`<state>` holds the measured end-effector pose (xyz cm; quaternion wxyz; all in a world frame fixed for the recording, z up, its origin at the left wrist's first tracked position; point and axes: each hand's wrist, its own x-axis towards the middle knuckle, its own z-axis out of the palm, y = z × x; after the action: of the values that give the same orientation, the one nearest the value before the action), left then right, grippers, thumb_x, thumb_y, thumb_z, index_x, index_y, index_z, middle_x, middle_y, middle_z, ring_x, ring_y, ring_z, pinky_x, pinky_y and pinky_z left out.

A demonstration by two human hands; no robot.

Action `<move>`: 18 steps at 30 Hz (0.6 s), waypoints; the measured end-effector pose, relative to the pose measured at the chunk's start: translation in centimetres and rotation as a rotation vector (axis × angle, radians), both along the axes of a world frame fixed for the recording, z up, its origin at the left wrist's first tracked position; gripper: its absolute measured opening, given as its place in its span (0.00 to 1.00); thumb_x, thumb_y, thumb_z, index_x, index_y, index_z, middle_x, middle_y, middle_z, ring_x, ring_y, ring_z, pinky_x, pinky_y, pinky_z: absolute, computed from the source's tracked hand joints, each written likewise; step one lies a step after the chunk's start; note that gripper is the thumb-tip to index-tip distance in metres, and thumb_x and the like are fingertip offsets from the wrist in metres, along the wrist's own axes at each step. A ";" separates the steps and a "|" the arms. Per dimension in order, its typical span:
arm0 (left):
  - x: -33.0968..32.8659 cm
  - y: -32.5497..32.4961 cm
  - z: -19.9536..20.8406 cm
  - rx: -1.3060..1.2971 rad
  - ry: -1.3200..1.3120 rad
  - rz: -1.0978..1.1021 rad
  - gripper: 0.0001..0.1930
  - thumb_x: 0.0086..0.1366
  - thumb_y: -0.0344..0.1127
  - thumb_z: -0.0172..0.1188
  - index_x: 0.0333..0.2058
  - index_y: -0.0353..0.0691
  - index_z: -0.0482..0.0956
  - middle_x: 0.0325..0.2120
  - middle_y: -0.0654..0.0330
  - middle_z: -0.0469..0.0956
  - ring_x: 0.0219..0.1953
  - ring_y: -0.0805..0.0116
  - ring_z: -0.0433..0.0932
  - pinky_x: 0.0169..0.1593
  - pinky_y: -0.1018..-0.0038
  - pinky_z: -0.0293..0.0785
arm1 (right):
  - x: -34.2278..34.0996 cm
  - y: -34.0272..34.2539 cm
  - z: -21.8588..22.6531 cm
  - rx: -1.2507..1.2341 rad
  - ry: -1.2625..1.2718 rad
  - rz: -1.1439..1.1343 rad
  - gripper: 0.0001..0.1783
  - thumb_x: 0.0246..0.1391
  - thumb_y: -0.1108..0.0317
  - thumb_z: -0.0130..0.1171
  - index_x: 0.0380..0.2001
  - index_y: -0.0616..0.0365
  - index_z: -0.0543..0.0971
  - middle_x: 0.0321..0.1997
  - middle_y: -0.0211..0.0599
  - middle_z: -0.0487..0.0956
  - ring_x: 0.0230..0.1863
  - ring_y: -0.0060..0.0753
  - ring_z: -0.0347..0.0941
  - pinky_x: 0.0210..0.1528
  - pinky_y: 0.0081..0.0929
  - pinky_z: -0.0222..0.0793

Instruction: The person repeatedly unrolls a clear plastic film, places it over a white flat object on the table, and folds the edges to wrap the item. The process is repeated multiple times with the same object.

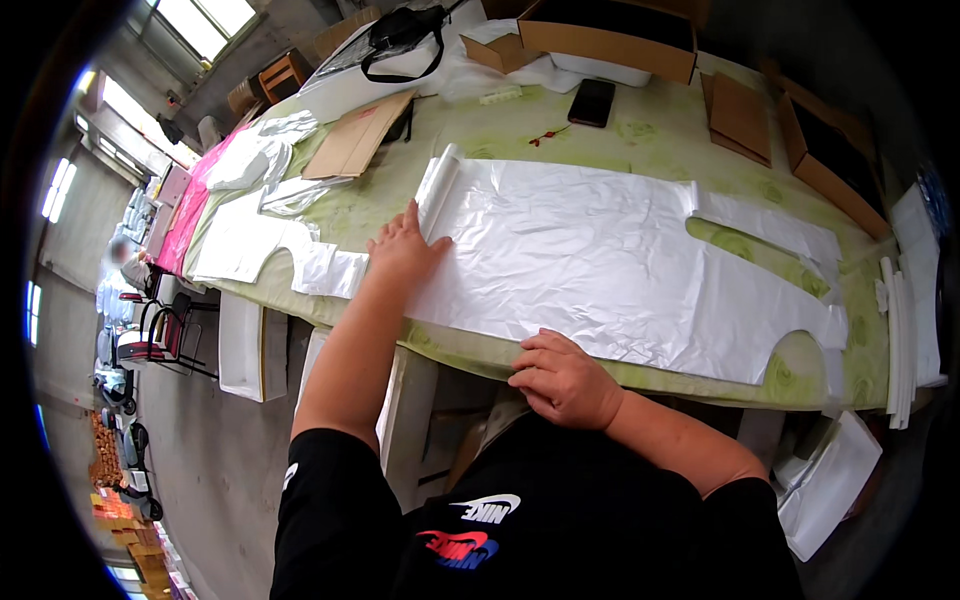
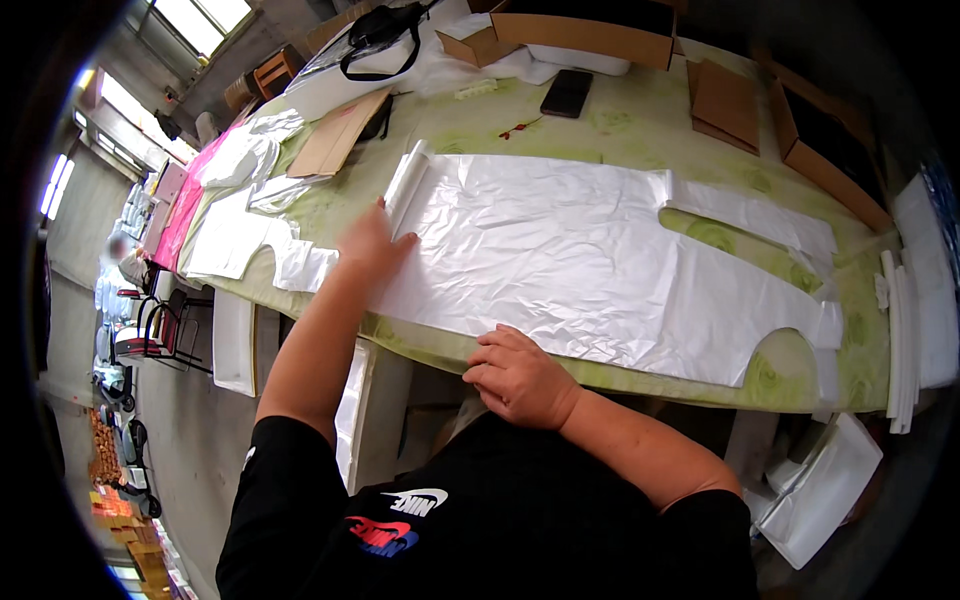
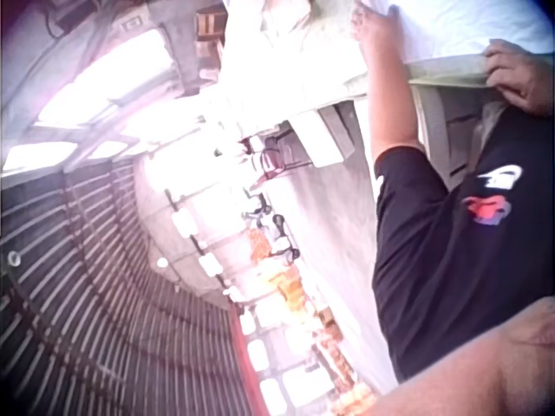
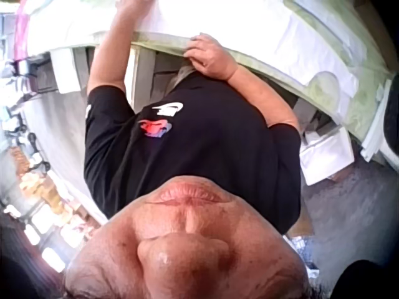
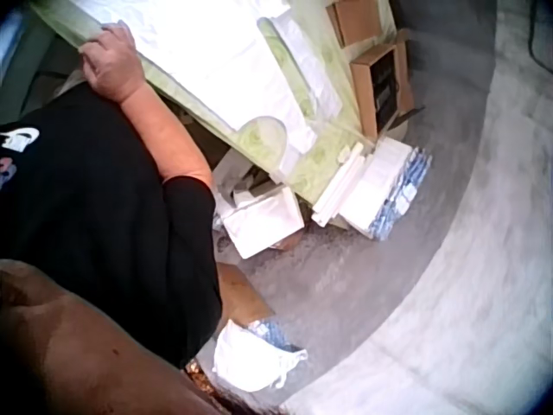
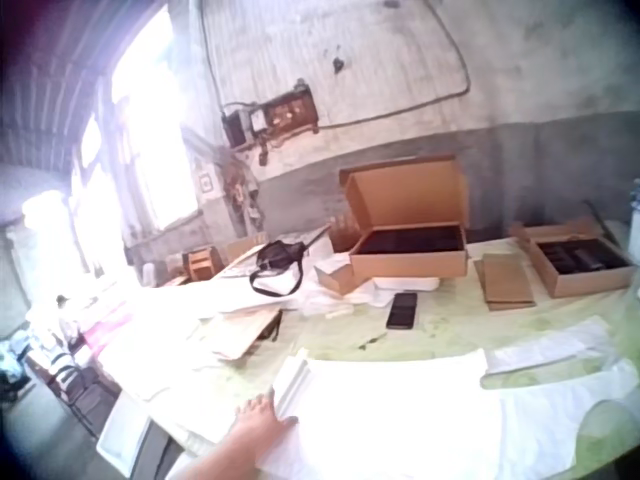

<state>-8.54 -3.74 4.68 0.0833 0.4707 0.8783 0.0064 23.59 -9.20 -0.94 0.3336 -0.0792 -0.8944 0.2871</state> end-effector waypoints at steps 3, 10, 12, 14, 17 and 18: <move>-2.0 0.5 0.9 -0.063 0.005 0.085 0.47 0.63 0.62 0.63 0.75 0.49 0.57 0.71 0.51 0.66 0.73 0.51 0.62 0.73 0.52 0.57 | -0.1 -0.1 0.1 0.025 0.011 -0.009 0.13 0.48 0.71 0.69 0.39 0.52 0.84 0.48 0.32 0.81 0.60 0.44 0.74 0.70 0.50 0.66; 0.3 0.5 1.8 0.395 -0.530 -0.012 0.35 0.64 0.47 0.67 0.67 0.43 0.68 0.48 0.52 0.81 0.47 0.57 0.81 0.51 0.63 0.77 | 0.2 0.1 -0.3 -0.150 0.129 -0.098 0.18 0.50 0.71 0.69 0.47 0.54 0.83 0.54 0.42 0.79 0.60 0.50 0.73 0.68 0.48 0.68; 2.6 0.3 1.4 0.479 -0.944 0.037 0.25 0.68 0.45 0.65 0.57 0.41 0.70 0.40 0.58 0.79 0.39 0.65 0.79 0.43 0.65 0.78 | 0.4 0.2 0.2 -0.217 0.110 -0.140 0.27 0.53 0.70 0.69 0.58 0.52 0.80 0.63 0.51 0.73 0.65 0.55 0.69 0.68 0.45 0.67; 7.1 0.5 1.7 0.610 -1.351 0.083 0.14 0.71 0.42 0.62 0.46 0.42 0.71 0.34 0.63 0.76 0.34 0.71 0.76 0.37 0.70 0.78 | 0.4 -0.2 0.9 -0.351 0.177 -0.177 0.32 0.55 0.68 0.68 0.65 0.51 0.75 0.65 0.53 0.71 0.68 0.55 0.67 0.69 0.43 0.66; 11.2 0.3 -0.1 0.664 -1.810 0.174 0.15 0.69 0.39 0.63 0.48 0.42 0.68 0.37 0.61 0.75 0.35 0.68 0.76 0.37 0.66 0.78 | 1.3 -0.4 1.5 -0.604 0.123 -0.107 0.45 0.59 0.67 0.67 0.76 0.48 0.58 0.70 0.56 0.68 0.69 0.53 0.67 0.69 0.40 0.66; 12.7 0.4 -0.6 0.697 -1.899 0.178 0.15 0.70 0.37 0.63 0.47 0.43 0.66 0.37 0.61 0.75 0.35 0.67 0.76 0.36 0.66 0.79 | 1.5 -0.5 1.8 -0.716 0.125 -0.079 0.47 0.59 0.68 0.67 0.77 0.48 0.56 0.70 0.55 0.68 0.68 0.50 0.68 0.67 0.39 0.68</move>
<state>4.18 -3.39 4.05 0.6041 0.2019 0.4305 0.6396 25.08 -9.69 0.82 0.3496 -0.2077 -0.7113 0.5733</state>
